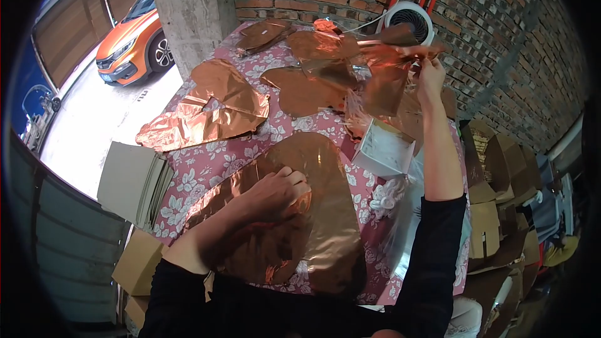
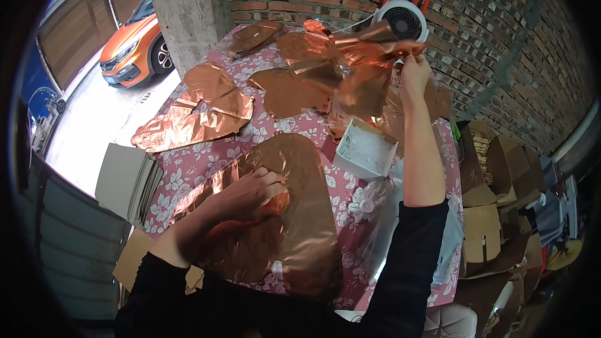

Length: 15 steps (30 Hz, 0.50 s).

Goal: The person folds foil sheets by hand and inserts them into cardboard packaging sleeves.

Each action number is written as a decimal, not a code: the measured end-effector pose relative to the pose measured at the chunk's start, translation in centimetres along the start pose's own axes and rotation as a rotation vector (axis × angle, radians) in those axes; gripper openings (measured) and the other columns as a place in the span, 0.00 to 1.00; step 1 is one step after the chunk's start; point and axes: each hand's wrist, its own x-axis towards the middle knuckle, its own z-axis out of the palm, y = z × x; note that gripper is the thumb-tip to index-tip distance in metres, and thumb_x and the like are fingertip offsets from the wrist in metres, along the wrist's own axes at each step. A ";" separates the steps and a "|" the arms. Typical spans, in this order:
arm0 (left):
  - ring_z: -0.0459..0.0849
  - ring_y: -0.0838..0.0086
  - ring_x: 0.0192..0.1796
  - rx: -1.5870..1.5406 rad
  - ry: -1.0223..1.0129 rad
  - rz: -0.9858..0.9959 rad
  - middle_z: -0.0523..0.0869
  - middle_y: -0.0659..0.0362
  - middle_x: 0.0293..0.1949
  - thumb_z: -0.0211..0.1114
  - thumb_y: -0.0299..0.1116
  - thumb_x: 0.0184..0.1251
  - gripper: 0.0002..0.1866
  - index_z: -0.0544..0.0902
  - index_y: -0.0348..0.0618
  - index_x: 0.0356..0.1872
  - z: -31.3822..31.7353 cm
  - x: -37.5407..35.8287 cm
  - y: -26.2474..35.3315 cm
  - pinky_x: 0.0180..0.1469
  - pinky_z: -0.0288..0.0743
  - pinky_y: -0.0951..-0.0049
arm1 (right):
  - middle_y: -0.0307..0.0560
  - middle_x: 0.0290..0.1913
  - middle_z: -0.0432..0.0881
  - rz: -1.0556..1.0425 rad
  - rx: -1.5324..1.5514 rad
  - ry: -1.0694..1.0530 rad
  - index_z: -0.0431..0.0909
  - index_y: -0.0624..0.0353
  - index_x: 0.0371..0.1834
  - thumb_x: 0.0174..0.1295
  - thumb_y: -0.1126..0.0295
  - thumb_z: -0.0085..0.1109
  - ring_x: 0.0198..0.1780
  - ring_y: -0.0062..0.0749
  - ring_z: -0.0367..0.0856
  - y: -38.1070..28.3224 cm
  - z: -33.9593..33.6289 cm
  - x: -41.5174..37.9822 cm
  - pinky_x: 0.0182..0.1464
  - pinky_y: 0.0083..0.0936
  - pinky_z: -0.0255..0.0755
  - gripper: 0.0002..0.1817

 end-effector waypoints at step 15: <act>0.74 0.57 0.55 0.044 -0.122 -0.057 0.77 0.53 0.49 0.74 0.40 0.50 0.25 0.79 0.40 0.49 -0.6 0.1 0.7 0.55 0.73 0.60 | 0.41 0.19 0.76 -0.131 -0.043 -0.239 0.78 0.65 0.26 0.66 0.66 0.56 0.23 0.23 0.75 -11.6 4.4 -11.0 0.27 0.25 0.68 0.14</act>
